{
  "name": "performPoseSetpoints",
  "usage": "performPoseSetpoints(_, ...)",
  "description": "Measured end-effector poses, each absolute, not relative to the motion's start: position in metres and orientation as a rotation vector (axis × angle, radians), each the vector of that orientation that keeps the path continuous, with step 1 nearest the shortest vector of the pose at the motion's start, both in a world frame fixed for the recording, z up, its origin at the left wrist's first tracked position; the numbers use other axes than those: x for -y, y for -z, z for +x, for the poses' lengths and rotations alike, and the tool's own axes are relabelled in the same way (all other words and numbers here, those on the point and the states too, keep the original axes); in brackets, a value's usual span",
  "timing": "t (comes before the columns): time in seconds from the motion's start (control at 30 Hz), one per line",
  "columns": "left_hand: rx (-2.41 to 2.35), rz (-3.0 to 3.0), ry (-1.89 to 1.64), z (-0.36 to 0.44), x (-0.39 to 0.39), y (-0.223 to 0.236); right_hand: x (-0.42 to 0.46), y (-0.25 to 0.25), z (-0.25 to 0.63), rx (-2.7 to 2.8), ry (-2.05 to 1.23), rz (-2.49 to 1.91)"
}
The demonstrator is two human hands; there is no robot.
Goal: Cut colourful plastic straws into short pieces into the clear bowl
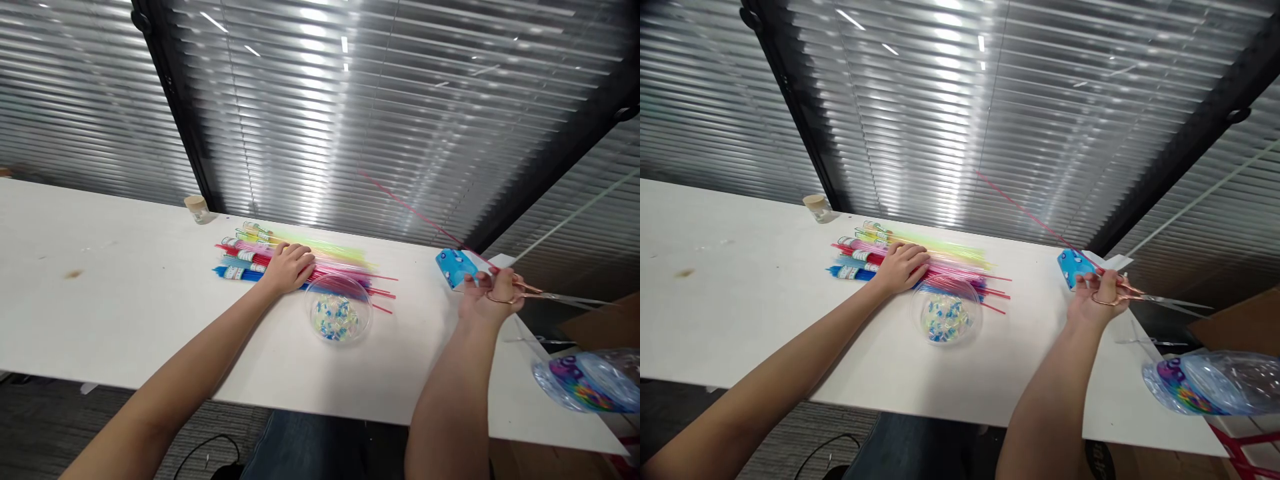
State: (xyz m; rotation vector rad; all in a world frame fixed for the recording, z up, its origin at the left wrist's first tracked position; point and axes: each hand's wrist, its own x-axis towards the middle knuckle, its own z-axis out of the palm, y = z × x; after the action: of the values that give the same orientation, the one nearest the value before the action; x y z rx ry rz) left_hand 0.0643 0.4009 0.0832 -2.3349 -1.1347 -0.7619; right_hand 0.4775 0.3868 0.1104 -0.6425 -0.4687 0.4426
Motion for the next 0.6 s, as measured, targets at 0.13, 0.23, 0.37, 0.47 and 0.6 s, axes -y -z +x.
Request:
performPoseSetpoints(0.13,1.128,-2.325,0.814,0.066,-0.399,-0.085,-0.399,-0.119,0.435,0.721,-0.575,-0.732)
performPoseSetpoints(0.23,1.088,-2.306,0.864,0.067,-0.396,-0.087,-0.404,-0.121,0.390,0.916,-0.689,-0.765)
performPoseSetpoints(0.37,1.045,-2.291,0.914,0.070,-0.391,-0.090,-0.396,-0.120,0.339,1.208,-0.845,-0.787)
performPoseSetpoints(0.47,1.020,-2.277,0.930,0.071,-0.389,-0.090,-0.389,-0.117,0.323,1.344,-0.935,-0.790)
performPoseSetpoints(0.6,0.983,-2.267,1.037,0.068,-0.390,-0.089,-0.386,-0.114,0.321,1.508,-1.008,-0.818)
